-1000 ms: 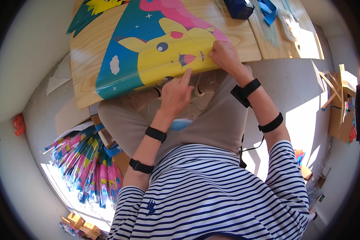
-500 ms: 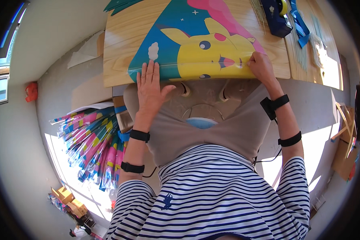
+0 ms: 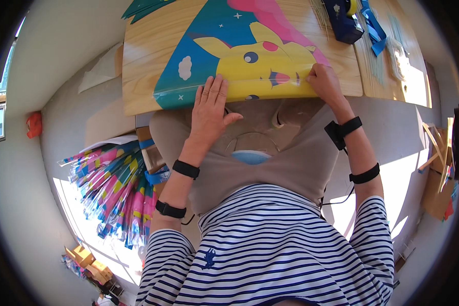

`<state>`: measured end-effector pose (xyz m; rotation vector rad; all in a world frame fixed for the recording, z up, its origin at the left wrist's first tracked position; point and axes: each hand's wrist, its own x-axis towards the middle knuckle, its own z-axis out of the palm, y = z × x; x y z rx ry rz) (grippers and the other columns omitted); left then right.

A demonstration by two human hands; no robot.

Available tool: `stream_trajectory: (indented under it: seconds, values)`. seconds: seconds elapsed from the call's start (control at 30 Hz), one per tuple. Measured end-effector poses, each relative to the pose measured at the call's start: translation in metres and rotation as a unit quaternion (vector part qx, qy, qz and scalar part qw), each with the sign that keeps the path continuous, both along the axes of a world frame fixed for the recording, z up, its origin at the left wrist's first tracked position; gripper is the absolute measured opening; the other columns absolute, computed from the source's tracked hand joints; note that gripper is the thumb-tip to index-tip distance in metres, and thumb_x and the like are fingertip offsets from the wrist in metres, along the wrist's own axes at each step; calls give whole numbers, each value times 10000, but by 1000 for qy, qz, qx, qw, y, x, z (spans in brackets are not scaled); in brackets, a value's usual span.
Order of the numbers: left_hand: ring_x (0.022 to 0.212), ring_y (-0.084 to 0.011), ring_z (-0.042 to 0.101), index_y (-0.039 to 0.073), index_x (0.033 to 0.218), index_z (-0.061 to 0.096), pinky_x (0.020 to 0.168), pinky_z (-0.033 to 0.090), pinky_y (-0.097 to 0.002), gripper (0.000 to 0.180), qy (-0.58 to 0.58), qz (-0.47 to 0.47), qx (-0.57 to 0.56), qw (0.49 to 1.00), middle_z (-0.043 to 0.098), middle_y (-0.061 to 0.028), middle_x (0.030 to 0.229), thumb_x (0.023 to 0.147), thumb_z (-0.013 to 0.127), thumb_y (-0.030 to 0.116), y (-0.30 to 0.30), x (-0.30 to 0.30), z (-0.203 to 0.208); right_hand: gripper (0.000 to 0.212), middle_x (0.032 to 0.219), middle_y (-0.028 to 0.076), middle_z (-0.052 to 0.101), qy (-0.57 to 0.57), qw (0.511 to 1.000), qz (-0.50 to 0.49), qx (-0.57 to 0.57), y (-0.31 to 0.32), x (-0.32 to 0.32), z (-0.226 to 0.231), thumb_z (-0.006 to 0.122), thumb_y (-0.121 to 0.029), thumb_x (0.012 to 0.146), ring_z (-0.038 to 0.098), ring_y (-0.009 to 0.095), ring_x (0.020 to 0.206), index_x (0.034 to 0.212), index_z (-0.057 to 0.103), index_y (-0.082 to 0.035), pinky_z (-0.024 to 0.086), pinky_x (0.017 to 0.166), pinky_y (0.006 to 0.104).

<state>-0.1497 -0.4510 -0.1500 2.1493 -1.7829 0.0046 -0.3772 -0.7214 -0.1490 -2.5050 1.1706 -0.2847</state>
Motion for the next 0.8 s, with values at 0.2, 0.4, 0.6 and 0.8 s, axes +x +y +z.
stream_trajectory:
  seconds: [0.2,0.4,0.6,0.8]
  values:
    - [1440,-340,319,23,1480,384,1166,280,-481,976,5,14,9,1000,379,-144,1540,709,777,475,1,-2,-2,155,843,212,695,60,997,-48,16,7,11,19,648,-153,738,675,383,874,806,712,-30,528,757,467]
    - [1432,-335,331,85,1488,402,1161,282,-488,953,0,22,16,1000,384,-134,1536,700,801,442,-3,-7,0,237,946,221,708,95,988,-94,81,-2,12,18,658,-177,750,681,384,925,912,723,-18,544,791,461]
    - [1428,-333,335,124,1489,417,1154,283,-495,933,-11,29,19,999,389,-124,1529,699,803,437,-3,-8,0,283,1010,236,700,112,976,-122,141,-8,15,17,692,-197,763,679,386,959,973,719,-10,548,809,451]
    - [1418,-336,349,123,1481,430,1142,303,-508,924,-13,27,6,1000,390,-126,1525,687,827,378,-4,-9,-2,221,997,212,698,96,978,-157,102,-17,-9,17,708,-169,762,673,393,934,926,682,-24,539,762,468]
